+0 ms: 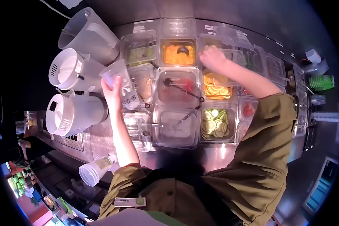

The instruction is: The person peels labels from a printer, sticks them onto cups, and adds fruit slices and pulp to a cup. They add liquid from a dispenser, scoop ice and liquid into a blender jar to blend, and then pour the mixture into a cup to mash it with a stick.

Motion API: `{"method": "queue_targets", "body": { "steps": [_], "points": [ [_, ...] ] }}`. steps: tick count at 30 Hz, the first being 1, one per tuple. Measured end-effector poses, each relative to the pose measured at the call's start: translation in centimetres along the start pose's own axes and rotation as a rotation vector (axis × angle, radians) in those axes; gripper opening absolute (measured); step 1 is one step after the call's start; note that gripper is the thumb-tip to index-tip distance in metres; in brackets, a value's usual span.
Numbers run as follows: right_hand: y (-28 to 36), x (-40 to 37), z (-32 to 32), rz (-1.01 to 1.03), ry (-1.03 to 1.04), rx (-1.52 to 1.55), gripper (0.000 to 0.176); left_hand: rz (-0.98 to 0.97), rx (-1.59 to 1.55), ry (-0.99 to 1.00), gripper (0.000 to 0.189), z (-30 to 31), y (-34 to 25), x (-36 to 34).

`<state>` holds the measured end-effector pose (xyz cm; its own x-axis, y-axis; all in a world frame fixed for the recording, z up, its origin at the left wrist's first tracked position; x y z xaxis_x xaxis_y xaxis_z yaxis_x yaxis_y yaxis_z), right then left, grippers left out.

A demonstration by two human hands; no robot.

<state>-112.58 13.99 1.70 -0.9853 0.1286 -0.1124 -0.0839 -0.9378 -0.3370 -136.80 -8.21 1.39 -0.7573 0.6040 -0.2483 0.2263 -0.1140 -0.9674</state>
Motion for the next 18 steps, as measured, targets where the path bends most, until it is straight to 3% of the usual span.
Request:
{"method": "queue_targets", "body": {
  "steps": [2, 5, 6, 8, 11, 14, 18],
  "points": [
    [0.7, 0.9, -1.4, -0.005, 0.055, 0.213, 0.011, -0.202, 0.293, -0.127, 0.078, -0.1, -0.3, 0.0],
    [-1.1, 1.7, -0.7, -0.128, 0.082, 0.752, 0.016, -0.223, 0.314, -0.081, 0.082, -0.7, -1.3, -0.4],
    [-2.5, 1.2, -1.6, -0.372, 0.263, 1.108, 0.018, -0.223, 0.3, -0.058, 0.082, -0.6, -1.5, -0.4],
    [-4.3, -0.5, -5.4, -0.639, 0.3, 1.571, 0.021, -0.248, 0.359, -0.065, 0.082, -0.3, -1.7, -0.2],
    [-4.0, -2.6, -7.3, -0.776, 0.204, 1.757, 0.026, -0.397, 0.62, -0.078, 0.083, -1.0, -2.3, -0.4],
    [-3.3, -4.3, -8.4, -0.792, -0.006, 1.749, 0.027, -0.56, 0.784, -0.089, 0.083, -3.2, -2.6, -0.6],
    [-3.0, -5.9, -7.8, -0.762, -0.046, 1.674, 0.027, -0.793, 0.965, -0.03, 0.084, -6.8, -2.0, 0.6]
  ]
}}
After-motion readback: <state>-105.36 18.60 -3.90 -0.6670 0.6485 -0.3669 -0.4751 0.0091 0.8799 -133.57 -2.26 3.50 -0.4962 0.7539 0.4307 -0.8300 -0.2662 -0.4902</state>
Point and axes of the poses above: each hand's wrist, its own x-axis towards the middle knuckle, its own z-axis out of the back of the hand, y = z × x, the point moved 4 cm from there along x, towards the middle knuckle, and after that the axes turned 14 degrees about z, right-handed, at the moved point
